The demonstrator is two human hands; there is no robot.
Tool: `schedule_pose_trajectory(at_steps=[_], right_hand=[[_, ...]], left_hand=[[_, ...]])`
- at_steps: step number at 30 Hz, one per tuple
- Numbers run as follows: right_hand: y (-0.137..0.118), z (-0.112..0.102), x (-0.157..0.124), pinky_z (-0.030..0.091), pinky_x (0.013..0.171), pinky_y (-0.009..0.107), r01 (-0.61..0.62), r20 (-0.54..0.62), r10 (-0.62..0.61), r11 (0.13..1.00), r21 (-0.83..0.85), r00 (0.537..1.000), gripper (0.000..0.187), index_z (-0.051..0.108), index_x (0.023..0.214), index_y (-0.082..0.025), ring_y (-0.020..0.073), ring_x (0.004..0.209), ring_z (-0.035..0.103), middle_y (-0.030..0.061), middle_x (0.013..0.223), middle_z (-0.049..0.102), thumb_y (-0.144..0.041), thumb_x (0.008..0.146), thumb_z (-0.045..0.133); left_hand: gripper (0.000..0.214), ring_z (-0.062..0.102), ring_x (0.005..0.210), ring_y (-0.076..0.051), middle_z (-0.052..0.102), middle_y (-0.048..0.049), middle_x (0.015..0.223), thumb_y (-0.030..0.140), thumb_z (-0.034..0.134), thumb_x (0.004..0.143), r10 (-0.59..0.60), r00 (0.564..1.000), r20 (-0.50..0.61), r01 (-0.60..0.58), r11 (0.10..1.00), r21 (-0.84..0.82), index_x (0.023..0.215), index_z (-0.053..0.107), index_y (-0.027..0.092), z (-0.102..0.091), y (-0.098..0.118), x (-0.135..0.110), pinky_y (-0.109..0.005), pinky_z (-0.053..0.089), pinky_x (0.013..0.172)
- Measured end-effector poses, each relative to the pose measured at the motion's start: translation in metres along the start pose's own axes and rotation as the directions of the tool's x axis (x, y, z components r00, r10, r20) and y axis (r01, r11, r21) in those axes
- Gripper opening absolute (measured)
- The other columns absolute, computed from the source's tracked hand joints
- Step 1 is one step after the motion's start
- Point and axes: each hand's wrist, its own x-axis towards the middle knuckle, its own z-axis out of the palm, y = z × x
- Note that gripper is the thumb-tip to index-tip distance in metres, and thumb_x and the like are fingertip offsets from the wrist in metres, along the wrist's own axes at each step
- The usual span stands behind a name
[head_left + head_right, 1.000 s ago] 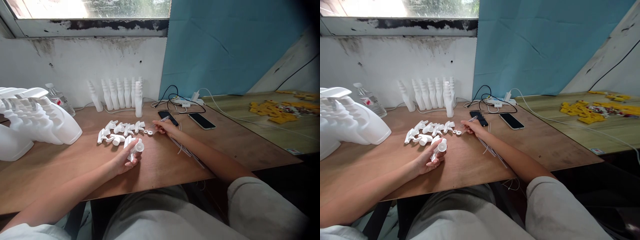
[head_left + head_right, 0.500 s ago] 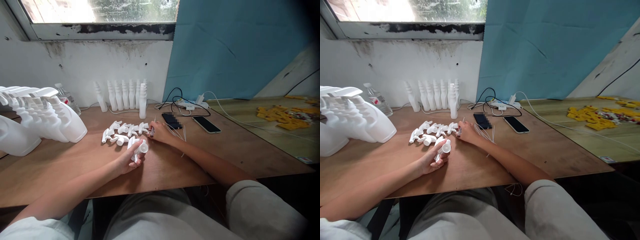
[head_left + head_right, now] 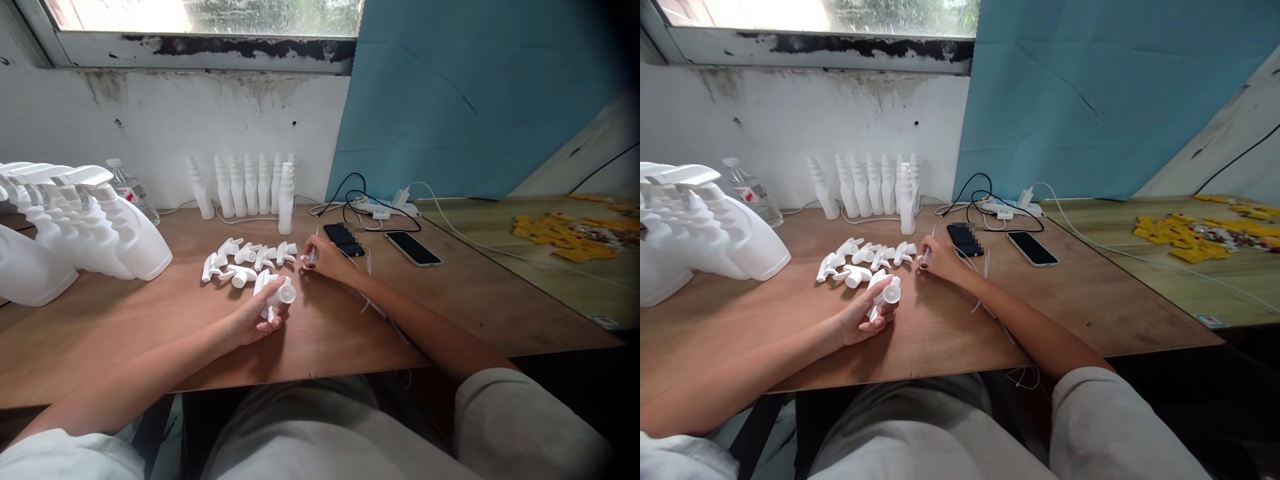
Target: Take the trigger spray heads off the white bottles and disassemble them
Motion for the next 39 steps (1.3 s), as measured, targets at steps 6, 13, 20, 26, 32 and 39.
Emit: schedule_pose_trajectory(at_steps=[6, 13, 20, 26, 32, 39], right_hand=[[0.006, -0.005, -0.01, 0.036, 0.06, 0.021, 0.007, 0.172, -0.029, 0.992, 0.127, 0.985, 0.016, 0.054, 0.088, -0.018, 0.0116, 0.065, 0.053, -0.0003, 0.076, 0.06, -0.022, 0.074, 0.059], [0.007, -0.01, -0.01, 0.035, 0.059, 0.02, 0.095, 0.18, -0.121, 0.985, 0.144, 0.976, 0.019, 0.058, 0.091, -0.017, 0.0099, 0.062, 0.05, -0.0012, 0.074, 0.06, -0.021, 0.073, 0.061], [0.005, -0.005, -0.006, 0.036, 0.059, 0.02, 0.055, 0.162, -0.073, 0.992, 0.116, 0.984, 0.017, 0.059, 0.089, -0.016, 0.0105, 0.063, 0.052, 0.0005, 0.074, 0.062, -0.028, 0.077, 0.062], [-0.006, 0.009, -0.002, 0.037, 0.063, 0.021, 0.007, 0.076, -0.011, 0.999, 0.046, 0.997, 0.011, 0.057, 0.084, -0.016, 0.0119, 0.068, 0.055, 0.0027, 0.077, 0.064, -0.018, 0.074, 0.062], [0.002, -0.01, -0.002, 0.042, 0.069, 0.023, 0.13, 0.108, -0.144, 0.983, 0.131, 0.984, 0.016, 0.059, 0.094, -0.016, 0.0128, 0.075, 0.056, 0.0032, 0.087, 0.064, -0.022, 0.079, 0.061], [0.012, -0.028, -0.006, 0.045, 0.081, 0.028, 0.378, 0.328, -0.385, 0.922, 0.088, 0.863, 0.018, 0.067, 0.1, -0.017, 0.0171, 0.087, 0.055, 0.0075, 0.093, 0.056, -0.023, 0.085, 0.059]], left_hand=[[0.043, 0.042, 0.036, -0.006, 0.04, 0.0033, 0.05, 0.051, 0.057, 0.086, -0.002, 1.0, -0.018, 0.001, 1.0, -0.009, 0.067, 0.046, 0.015, 0.001, 0.001, -0.001, -0.011, 0.012, 0.023], [0.044, 0.042, 0.036, -0.005, 0.042, 0.0028, 0.05, 0.051, 0.057, 0.086, -0.009, 0.999, -0.036, 0.009, 1.0, -0.003, 0.065, 0.047, 0.014, 0.002, 0.002, -0.001, -0.011, 0.012, 0.023], [0.045, 0.042, 0.036, -0.005, 0.041, 0.003, 0.05, 0.051, 0.057, 0.086, -0.007, 0.999, -0.04, 0.007, 1.0, -0.004, 0.064, 0.046, 0.014, 0.004, 0.002, 0.0, -0.011, 0.013, 0.023], [0.043, 0.042, 0.035, -0.005, 0.04, 0.0036, 0.05, 0.051, 0.058, 0.085, -0.003, 0.999, -0.052, 0.003, 1.0, -0.001, 0.065, 0.046, 0.015, 0.005, 0.002, -0.001, -0.011, 0.012, 0.023], [0.044, 0.042, 0.036, -0.005, 0.041, 0.0034, 0.05, 0.052, 0.058, 0.085, -0.015, 0.998, -0.053, 0.015, 1.0, 0.004, 0.064, 0.046, 0.015, 0.005, 0.002, -0.002, -0.011, 0.011, 0.023], [0.046, 0.043, 0.036, -0.005, 0.04, 0.0035, 0.049, 0.052, 0.058, 0.085, -0.011, 0.999, -0.048, 0.011, 1.0, 0.009, 0.062, 0.045, 0.015, 0.002, 0.002, 0.0, -0.011, 0.013, 0.023]])
